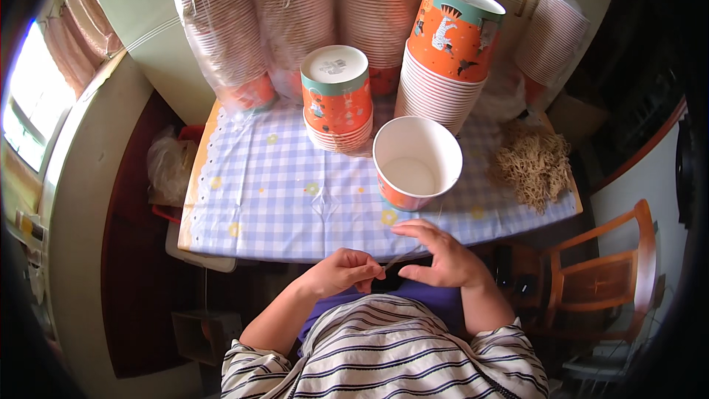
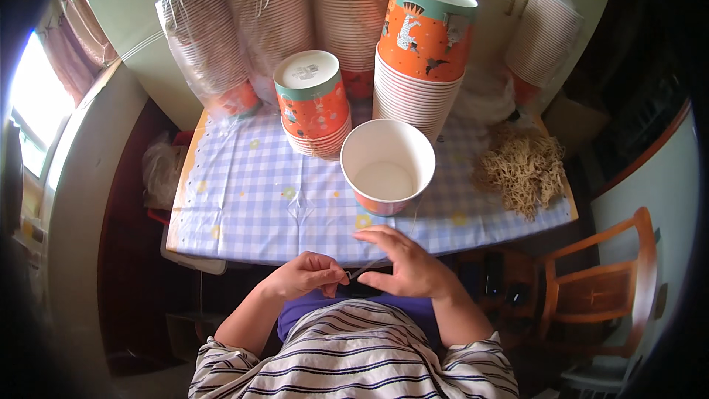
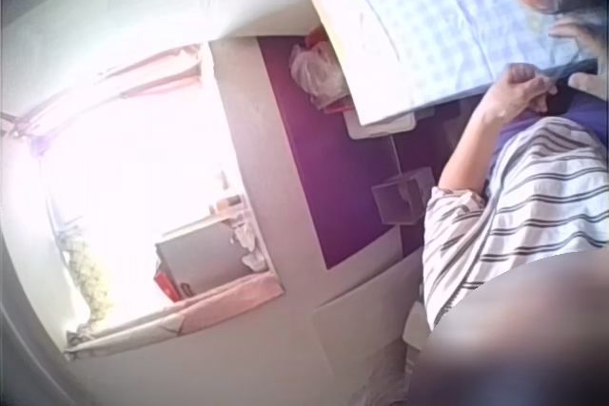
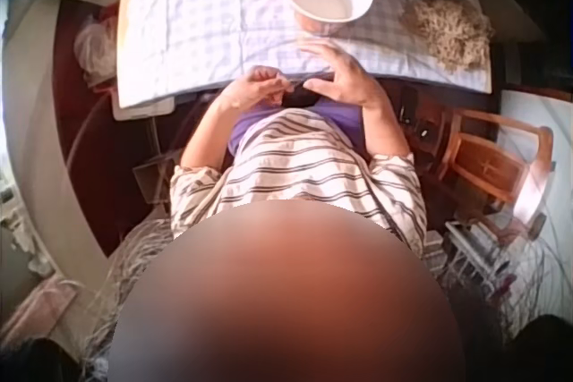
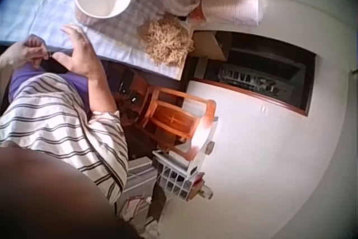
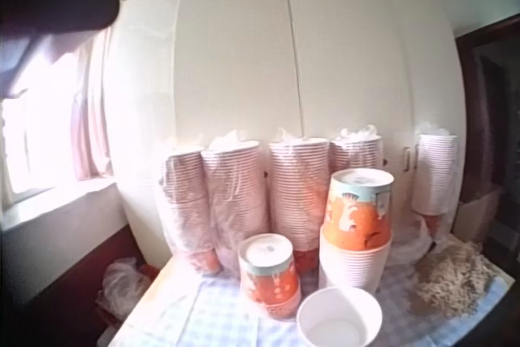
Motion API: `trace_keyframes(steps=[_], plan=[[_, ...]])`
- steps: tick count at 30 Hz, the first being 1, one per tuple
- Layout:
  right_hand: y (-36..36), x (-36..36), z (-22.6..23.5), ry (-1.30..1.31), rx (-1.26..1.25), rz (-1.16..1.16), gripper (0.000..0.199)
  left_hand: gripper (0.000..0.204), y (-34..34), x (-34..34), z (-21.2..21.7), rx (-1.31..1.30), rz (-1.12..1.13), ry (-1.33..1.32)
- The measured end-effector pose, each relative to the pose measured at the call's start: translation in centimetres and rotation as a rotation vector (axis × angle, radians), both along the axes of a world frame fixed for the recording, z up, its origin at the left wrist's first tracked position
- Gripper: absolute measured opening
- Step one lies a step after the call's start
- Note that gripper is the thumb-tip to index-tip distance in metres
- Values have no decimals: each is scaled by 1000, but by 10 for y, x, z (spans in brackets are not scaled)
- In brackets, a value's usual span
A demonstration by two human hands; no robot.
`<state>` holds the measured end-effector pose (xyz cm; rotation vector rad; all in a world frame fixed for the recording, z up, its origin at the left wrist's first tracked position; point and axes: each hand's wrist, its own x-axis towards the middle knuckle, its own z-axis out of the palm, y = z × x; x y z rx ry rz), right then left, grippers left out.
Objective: Attaching strings to paper buckets for packaging.
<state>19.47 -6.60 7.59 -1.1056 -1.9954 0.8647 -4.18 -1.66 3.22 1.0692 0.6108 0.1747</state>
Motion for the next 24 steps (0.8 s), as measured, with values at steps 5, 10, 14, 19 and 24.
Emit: trace_keyframes(steps=[5, 10, 14, 19, 24], plan=[[-5, -35, -16, 202, -258, 19, 57, 25, 5, 10, 7, 113, 1, -26], [-4, -35, -20, 157, -110, -148, 24, 27, 10, 6, 10, 86, 66, 57], [-2, -29, -24, 119, 31, -200, 10, 30, 10, 5, 7, -152, 102, -29], [-2, -26, -23, 99, 60, -211, 8, 30, 9, 5, 6, -203, 103, -62], [-1, -26, -24, 108, 85, -194, 7, 26, 7, 8, 5, 86, 117, 15]])
